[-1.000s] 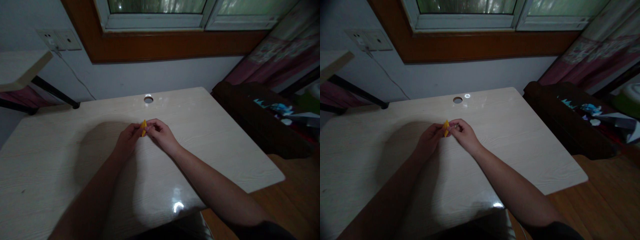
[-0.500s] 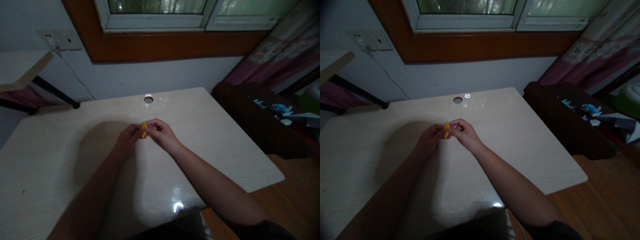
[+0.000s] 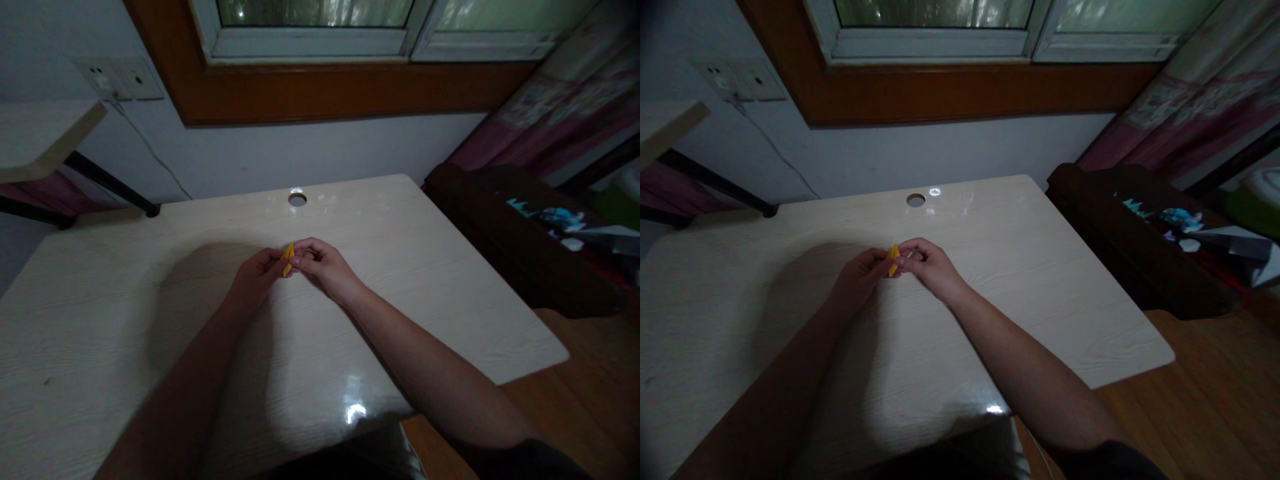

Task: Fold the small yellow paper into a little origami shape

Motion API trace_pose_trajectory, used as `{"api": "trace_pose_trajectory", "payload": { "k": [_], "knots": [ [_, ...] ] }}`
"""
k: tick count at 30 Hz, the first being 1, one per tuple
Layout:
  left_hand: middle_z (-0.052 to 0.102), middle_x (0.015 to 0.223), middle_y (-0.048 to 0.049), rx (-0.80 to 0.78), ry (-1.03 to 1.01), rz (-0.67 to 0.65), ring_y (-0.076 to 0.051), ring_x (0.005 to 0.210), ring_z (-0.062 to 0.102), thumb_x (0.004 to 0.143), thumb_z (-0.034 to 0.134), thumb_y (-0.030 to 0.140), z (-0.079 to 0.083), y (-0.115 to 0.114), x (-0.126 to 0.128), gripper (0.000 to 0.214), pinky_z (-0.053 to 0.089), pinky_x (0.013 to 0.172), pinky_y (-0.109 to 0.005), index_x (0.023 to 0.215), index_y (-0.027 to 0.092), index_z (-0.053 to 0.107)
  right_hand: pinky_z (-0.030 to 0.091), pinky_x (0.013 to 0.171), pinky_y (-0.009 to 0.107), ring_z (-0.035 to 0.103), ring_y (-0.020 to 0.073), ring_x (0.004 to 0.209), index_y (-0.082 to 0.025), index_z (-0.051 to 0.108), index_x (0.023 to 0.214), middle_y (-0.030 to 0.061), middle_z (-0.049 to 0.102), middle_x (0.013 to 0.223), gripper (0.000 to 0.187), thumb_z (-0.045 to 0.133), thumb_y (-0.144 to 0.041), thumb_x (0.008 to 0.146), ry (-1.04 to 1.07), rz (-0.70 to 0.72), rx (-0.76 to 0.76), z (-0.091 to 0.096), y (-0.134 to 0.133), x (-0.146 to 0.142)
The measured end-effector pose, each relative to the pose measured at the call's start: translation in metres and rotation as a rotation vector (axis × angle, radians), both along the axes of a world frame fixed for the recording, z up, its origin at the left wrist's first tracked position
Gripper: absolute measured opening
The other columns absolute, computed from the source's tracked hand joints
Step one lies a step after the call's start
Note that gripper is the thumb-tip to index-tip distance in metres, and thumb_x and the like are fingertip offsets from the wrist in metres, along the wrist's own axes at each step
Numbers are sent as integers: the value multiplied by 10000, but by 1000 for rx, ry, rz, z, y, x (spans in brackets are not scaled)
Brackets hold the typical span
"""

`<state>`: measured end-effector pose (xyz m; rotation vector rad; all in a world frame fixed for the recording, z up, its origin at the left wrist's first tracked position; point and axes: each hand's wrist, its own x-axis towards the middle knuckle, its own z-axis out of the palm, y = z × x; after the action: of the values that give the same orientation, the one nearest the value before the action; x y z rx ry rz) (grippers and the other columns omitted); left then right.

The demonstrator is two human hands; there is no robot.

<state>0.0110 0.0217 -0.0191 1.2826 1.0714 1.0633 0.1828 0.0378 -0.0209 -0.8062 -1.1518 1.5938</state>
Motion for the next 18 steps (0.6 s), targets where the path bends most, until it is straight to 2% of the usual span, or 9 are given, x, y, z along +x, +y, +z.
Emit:
{"api": "trace_pose_trajectory", "payload": {
  "k": [10, 18],
  "knots": [
    [756, 780, -39, -7, 9, 5, -217, 760, 739, 759, 721, 524, 7, -3, 3, 380, 584, 781, -358, 917, 183, 665, 558, 697, 318, 659, 135, 674, -183, 670, 906, 5, 669, 782, 325, 804, -409, 715, -51, -21, 28, -1, -1, 0],
    [765, 858, -55, -24, -41, -48, -221, 822, 744, 750, 748, 495, -1, -3, 1, 391, 578, 847, -374, 965, 181, 655, 520, 674, 286, 607, 111, 668, -175, 676, 868, -11, 636, 769, 279, 813, -353, 703, -30, -34, 2, 5, -3, -1]
  ]
}}
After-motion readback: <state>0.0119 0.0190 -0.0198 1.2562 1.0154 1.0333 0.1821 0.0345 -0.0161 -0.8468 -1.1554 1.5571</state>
